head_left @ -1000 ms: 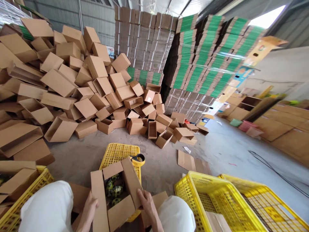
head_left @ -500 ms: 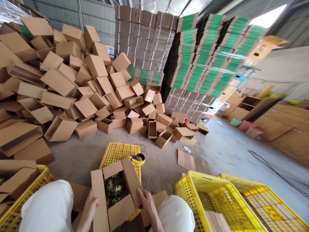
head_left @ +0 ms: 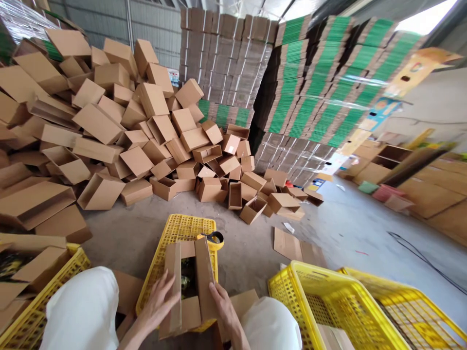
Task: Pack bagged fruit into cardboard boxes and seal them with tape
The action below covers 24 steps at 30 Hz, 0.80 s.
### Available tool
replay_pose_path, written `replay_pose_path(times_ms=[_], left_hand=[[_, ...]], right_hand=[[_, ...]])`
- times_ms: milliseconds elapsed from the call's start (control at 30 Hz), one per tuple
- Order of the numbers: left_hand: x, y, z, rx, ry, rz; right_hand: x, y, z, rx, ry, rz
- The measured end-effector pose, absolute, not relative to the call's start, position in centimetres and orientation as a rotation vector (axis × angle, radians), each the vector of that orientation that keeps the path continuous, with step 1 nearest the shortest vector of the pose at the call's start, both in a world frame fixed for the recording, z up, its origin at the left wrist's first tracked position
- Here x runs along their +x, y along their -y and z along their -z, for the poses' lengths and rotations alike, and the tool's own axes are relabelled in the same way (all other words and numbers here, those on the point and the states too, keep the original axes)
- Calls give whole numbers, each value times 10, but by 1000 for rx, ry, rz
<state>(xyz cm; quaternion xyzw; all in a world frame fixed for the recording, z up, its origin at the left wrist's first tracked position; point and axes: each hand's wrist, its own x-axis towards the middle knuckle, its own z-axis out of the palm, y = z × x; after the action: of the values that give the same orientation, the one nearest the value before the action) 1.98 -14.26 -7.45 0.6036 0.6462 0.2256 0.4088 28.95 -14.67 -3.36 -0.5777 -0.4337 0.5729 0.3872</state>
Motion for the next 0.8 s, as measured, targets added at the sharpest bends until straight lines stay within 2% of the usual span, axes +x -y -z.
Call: replay_pose_path(times_ms=[133, 200, 300, 467, 600, 800], left_hand=[[36, 163, 85, 1842, -1684, -374], [43, 163, 90, 1919, -1707, -345], [50, 161, 93, 1907, -1721, -309], [59, 170, 88, 1707, -1818, -199], [37, 175, 80, 1701, -1826, -445], [-39, 156, 82, 1560, -1867, -771]], right_hand=[[261, 139, 25, -1489, 1689, -1291], [242, 131, 24, -1484, 1980, -1017], [209, 106, 24, -1656, 2118, -584], [165, 53, 21, -1866, 2249, -562], [169, 36, 10, -1917, 2222, -504], [237, 49, -6, -2069, 2168, -148]])
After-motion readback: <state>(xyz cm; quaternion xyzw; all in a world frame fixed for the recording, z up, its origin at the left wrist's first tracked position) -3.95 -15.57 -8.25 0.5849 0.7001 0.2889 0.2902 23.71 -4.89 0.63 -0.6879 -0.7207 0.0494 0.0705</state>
